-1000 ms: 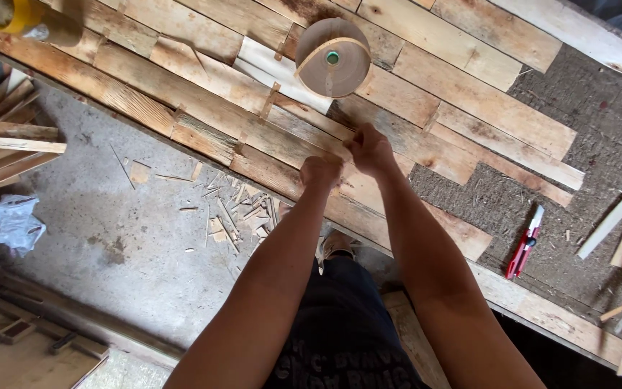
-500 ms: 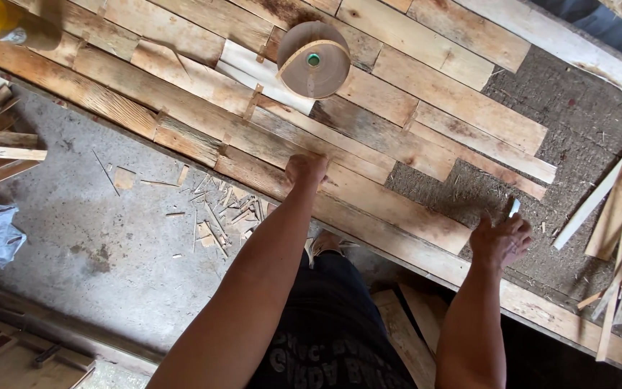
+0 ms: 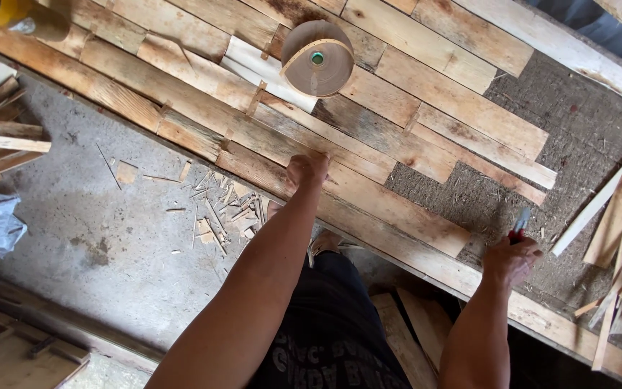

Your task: Sorting and organizing thin wood strips and veneers on a workbench in a workshop.

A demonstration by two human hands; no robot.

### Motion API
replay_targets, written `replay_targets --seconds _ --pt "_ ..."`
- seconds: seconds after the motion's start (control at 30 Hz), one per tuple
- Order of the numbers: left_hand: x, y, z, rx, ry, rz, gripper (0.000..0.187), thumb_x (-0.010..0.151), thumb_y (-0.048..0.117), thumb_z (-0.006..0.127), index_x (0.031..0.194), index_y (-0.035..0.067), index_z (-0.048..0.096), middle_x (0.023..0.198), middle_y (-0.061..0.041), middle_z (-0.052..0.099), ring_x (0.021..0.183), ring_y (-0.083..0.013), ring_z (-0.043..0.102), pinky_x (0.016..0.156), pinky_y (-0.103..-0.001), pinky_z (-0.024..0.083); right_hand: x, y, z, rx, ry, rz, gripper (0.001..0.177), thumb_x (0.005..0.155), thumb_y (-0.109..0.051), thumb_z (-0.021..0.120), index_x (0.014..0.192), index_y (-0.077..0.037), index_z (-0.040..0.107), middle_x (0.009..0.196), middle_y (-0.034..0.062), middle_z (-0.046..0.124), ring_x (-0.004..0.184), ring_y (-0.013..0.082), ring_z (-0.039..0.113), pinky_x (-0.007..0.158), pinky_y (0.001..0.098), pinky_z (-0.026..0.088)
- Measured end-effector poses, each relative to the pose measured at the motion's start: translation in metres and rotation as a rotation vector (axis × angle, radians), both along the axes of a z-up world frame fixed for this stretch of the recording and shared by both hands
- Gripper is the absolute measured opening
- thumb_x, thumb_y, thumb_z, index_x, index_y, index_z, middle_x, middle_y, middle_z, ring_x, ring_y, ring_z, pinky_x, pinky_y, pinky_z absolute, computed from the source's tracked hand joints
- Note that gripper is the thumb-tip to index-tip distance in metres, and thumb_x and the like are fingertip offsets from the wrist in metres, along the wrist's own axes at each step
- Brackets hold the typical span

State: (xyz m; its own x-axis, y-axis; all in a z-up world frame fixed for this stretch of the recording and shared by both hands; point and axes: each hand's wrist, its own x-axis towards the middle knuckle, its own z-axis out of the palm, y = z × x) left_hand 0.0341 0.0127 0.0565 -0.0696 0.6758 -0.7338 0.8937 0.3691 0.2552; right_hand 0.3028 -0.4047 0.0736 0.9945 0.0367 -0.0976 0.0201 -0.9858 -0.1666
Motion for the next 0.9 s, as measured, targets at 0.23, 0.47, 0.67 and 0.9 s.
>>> replay_targets --seconds 0.23,0.47,0.67,0.9 --pt "-0.003 0.000 0.027 0.036 -0.115 0.136 0.045 0.086 0.059 0.073 0.062 0.021 0.070 0.054 0.006 0.069 0.042 -0.0070 0.057 0.059 -0.033 0.049 -0.073 0.144 0.079 0.702 0.118 0.617 0.023 0.103 -0.014 0.071 0.117 -0.002 0.057 0.106 0.0112 0.069 0.089 0.0172 0.069 0.068 0.0309 0.059" --pt "-0.007 0.002 0.036 -0.022 -0.052 0.098 0.047 0.087 0.060 0.069 0.068 0.018 0.074 0.058 0.004 0.070 0.051 -0.0116 0.061 0.056 -0.036 0.048 -0.147 0.283 0.123 0.554 0.287 1.274 0.047 0.097 -0.014 0.069 0.141 -0.009 0.054 0.106 0.0148 0.066 0.090 0.0265 0.068 0.076 0.0387 0.058" --pt "0.003 0.007 -0.031 -0.012 0.001 -0.025 0.053 0.087 0.062 0.069 0.089 0.010 0.077 0.081 -0.010 0.074 0.069 -0.0229 0.069 0.061 -0.039 0.055 -0.171 0.326 0.119 0.015 0.144 1.485 0.047 0.100 -0.012 0.053 0.146 -0.022 0.054 0.112 0.0102 0.068 0.087 0.0327 0.070 0.072 0.0440 0.058" --pt "0.021 0.007 -0.109 0.144 0.212 -0.475 0.064 0.085 0.068 0.068 0.107 0.008 0.070 0.093 -0.014 0.069 0.070 -0.0206 0.068 0.051 -0.035 0.053 -0.178 0.331 0.113 -0.015 0.071 1.555 0.056 0.094 -0.003 0.053 0.147 -0.023 0.054 0.116 0.0080 0.071 0.091 0.0309 0.071 0.070 0.0429 0.059"
